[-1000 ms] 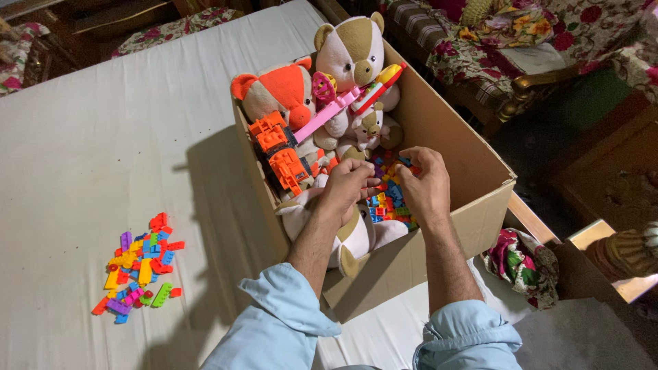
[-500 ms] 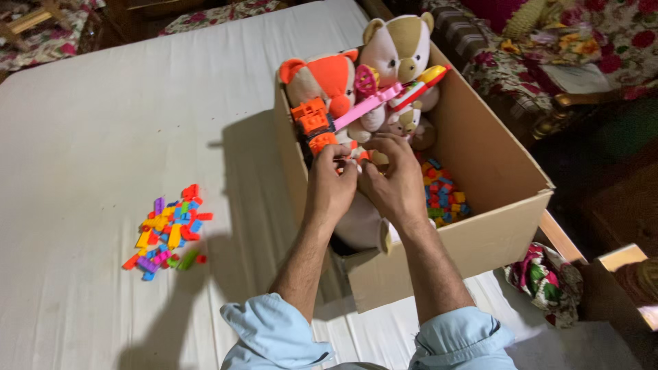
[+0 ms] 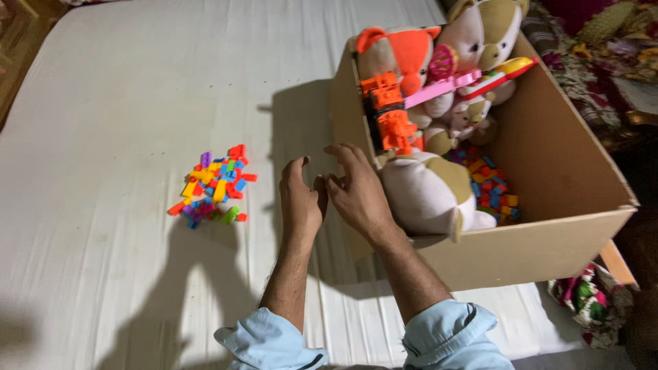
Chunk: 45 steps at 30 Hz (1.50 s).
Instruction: The person picks up plastic building blocks from a bed and places them into a cardboard box containing plush toys and a toy gun.
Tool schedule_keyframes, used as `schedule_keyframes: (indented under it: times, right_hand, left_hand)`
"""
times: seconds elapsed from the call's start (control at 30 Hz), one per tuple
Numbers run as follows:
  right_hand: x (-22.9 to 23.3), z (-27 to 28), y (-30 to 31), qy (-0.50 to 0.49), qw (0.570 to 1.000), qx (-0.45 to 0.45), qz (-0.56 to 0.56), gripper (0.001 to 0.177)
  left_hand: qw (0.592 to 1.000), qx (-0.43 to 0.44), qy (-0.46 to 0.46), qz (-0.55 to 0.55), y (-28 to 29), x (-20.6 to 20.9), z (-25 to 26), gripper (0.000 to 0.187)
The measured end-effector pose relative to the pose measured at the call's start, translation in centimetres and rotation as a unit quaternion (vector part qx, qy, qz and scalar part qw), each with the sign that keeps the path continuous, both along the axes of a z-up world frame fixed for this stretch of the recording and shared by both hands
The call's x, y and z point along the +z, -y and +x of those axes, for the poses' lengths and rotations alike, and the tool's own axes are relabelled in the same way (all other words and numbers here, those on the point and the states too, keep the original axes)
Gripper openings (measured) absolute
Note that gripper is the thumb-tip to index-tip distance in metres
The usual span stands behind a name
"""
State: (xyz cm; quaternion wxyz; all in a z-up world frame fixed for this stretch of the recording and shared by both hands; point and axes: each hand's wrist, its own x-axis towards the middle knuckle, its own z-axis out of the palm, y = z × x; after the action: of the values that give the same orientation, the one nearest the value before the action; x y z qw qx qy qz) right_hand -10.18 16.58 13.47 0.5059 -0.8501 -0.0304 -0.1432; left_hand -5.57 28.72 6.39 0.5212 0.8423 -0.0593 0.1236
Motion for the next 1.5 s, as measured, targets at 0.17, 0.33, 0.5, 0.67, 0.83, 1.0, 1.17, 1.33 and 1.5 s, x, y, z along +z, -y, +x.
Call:
schedule_keyframes:
  times: [0.17, 0.33, 0.5, 0.67, 0.83, 1.0, 1.17, 1.33, 1.5]
  right_hand:
    - [-2.8, 1.6, -5.5, -0.099, 0.993, 0.027, -0.061, 0.059]
    - [-7.4, 4.0, -10.9, -0.167, 0.977, 0.052, -0.124, 0.066]
    - [-10.6, 6.6, -16.4, -0.255, 0.955, 0.067, -0.134, 0.073]
    - [-14.3, 9.8, -20.7, -0.293, 0.939, 0.106, -0.146, 0.076]
    - [-20.0, 13.6, -23.7, -0.291, 0.930, 0.143, -0.173, 0.079]
    - [-25.9, 17.4, -26.0, -0.355, 0.900, 0.163, -0.192, 0.080]
    - [-31.2, 19.8, -27.4, -0.388, 0.893, 0.131, -0.188, 0.080]
    - [-34.1, 21.3, -28.7, -0.446, 0.883, 0.070, -0.129, 0.089]
    - [-35.4, 22.1, -30.1, -0.464, 0.884, 0.032, -0.047, 0.092]
  left_hand:
    - [0.996, 0.050, -0.058, 0.053, -6.8, -3.8, 0.5, 0.049]
    - [0.987, 0.098, -0.101, 0.081, -13.4, -8.5, 1.5, 0.055]
    - [0.978, 0.128, -0.126, 0.104, -19.4, -12.4, 2.4, 0.063]
    - [0.972, 0.145, -0.178, 0.057, -24.0, -15.2, 3.8, 0.067]
    - [0.963, 0.166, -0.201, 0.066, -28.2, -18.7, 6.2, 0.072]
    - [0.969, 0.160, -0.173, 0.076, -33.2, -23.3, 9.3, 0.077]
    - [0.963, 0.135, -0.225, 0.060, -36.6, -25.5, 12.2, 0.083]
    - [0.945, 0.094, -0.300, 0.087, -38.4, -28.1, 15.9, 0.088]
    - [0.954, 0.121, -0.241, 0.129, -39.3, -29.1, 17.7, 0.099]
